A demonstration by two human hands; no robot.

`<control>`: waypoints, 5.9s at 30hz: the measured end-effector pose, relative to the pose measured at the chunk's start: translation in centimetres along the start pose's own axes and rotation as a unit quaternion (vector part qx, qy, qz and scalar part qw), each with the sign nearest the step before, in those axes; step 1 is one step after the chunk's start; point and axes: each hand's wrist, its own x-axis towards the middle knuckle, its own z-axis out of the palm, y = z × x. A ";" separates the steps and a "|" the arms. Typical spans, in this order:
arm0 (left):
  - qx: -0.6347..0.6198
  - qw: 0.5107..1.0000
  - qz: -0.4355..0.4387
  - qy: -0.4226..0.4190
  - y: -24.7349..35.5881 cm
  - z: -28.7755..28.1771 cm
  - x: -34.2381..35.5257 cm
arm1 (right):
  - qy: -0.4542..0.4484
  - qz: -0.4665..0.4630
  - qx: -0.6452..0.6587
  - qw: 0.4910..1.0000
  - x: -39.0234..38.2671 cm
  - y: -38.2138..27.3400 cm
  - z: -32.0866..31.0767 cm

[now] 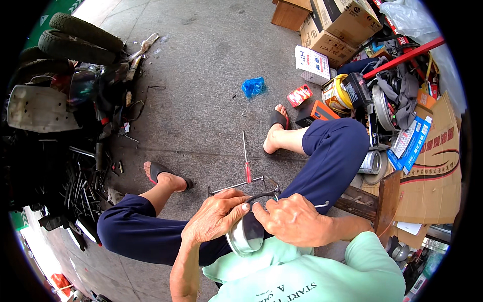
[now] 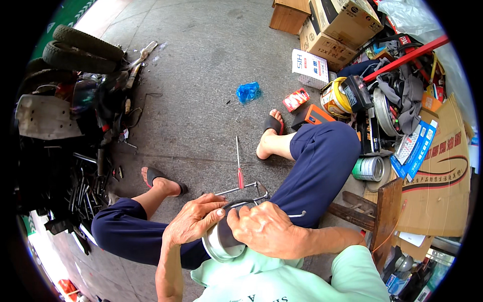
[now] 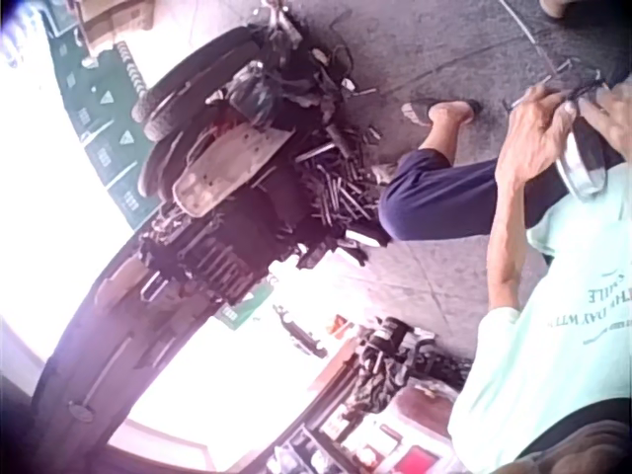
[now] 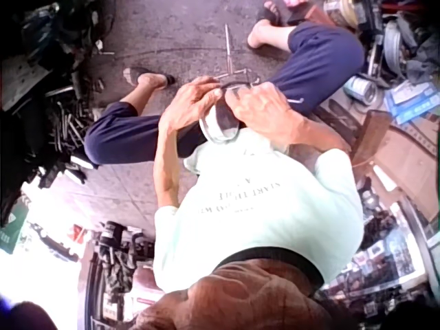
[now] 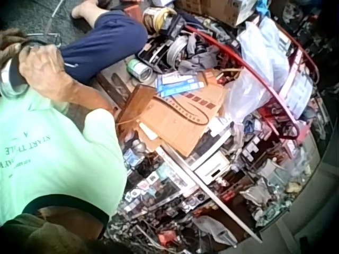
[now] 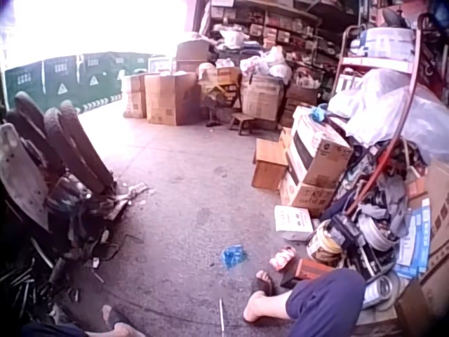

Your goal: The person sits on the floor and uses a screwdriver to remove screws from the back of a circular LED light fixture. They open the fixture, inspect the internal components and wires, then reassemble it by replacing the cover and tightening the screws.

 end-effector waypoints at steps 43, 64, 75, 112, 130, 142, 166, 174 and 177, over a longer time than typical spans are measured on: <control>0.055 0.996 -0.064 -0.019 1.2 0.1 0.4 | 0.150 -0.005 0.050 0.987 -0.5 1.3 1.3; -0.414 0.902 -0.110 0.050 -2.3 1.8 -1.0 | 0.179 0.135 0.183 0.957 -2.2 1.4 3.0; -0.575 0.803 -0.055 0.146 -2.8 7.5 -3.1 | 0.176 0.207 0.297 0.915 -3.7 1.1 5.1; -0.849 0.496 0.109 0.148 -2.7 4.3 -1.6 | 0.200 0.154 0.165 0.953 -2.8 1.4 -1.8; -0.838 0.520 0.039 0.161 -2.8 3.7 -2.0 | 0.165 0.050 0.090 0.981 -0.5 -1.1 0.5; -0.783 0.580 -0.038 0.221 -4.6 4.1 -2.2 | 0.158 0.136 0.179 0.962 -1.1 -1.4 2.4; -0.755 0.601 -0.136 0.225 -4.5 4.4 -1.5 | 0.091 0.171 0.315 0.929 -1.3 0.9 4.3; -0.774 0.575 -0.127 0.234 -5.4 4.8 -1.8 | 0.044 0.107 0.241 0.964 0.1 2.2 1.5; -0.793 0.544 -0.081 0.263 -5.6 4.3 -1.9 | 0.063 0.128 0.192 0.971 -0.1 1.9 1.5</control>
